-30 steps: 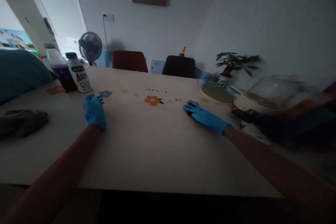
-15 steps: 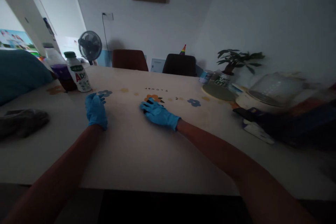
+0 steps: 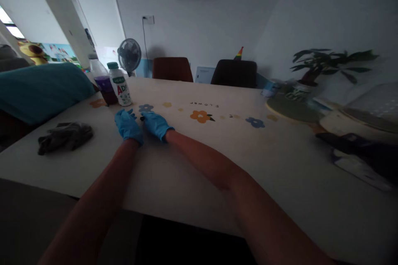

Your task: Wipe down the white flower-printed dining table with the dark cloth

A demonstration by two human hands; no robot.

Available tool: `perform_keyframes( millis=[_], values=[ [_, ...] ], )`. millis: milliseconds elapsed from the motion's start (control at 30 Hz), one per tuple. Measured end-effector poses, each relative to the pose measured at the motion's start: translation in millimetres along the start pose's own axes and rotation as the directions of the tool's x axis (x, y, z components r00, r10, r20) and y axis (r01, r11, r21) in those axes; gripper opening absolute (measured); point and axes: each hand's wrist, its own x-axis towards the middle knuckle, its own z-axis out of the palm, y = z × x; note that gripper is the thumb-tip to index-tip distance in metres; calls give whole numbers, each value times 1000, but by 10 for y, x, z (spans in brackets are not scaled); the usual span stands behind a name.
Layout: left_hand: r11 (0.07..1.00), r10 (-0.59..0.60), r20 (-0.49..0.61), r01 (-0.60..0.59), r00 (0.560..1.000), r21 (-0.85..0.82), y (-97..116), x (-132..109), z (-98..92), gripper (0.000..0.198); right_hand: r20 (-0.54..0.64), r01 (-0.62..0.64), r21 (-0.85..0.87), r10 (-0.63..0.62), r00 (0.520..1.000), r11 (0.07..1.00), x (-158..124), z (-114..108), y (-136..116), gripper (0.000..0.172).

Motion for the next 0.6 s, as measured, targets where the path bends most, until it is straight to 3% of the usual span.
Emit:
perform_keyframes(
  millis=[133, 300, 433, 600],
  values=[
    [1000, 3, -11, -3, 1000, -6, 23, 6, -24, 17, 28, 42, -55, -40, 999, 998, -33, 2, -229, 36],
    [1000, 13, -7, -13, 1000, -15, 26, 35, -18, 17, 24, 123, -62, -122, 992, 990, -467, -62, -124, 41],
    [1000, 10, 10, -10, 1000, -3, -8, 50, -8, 17, 23, 147, -24, -146, 989, 989, -1037, -153, 210, 51],
    [999, 41, 43, -43, 998, 27, -71, 61, -19, 16, 0, 128, 23, -128, 992, 992, -1858, -339, 963, 60]
  ],
)
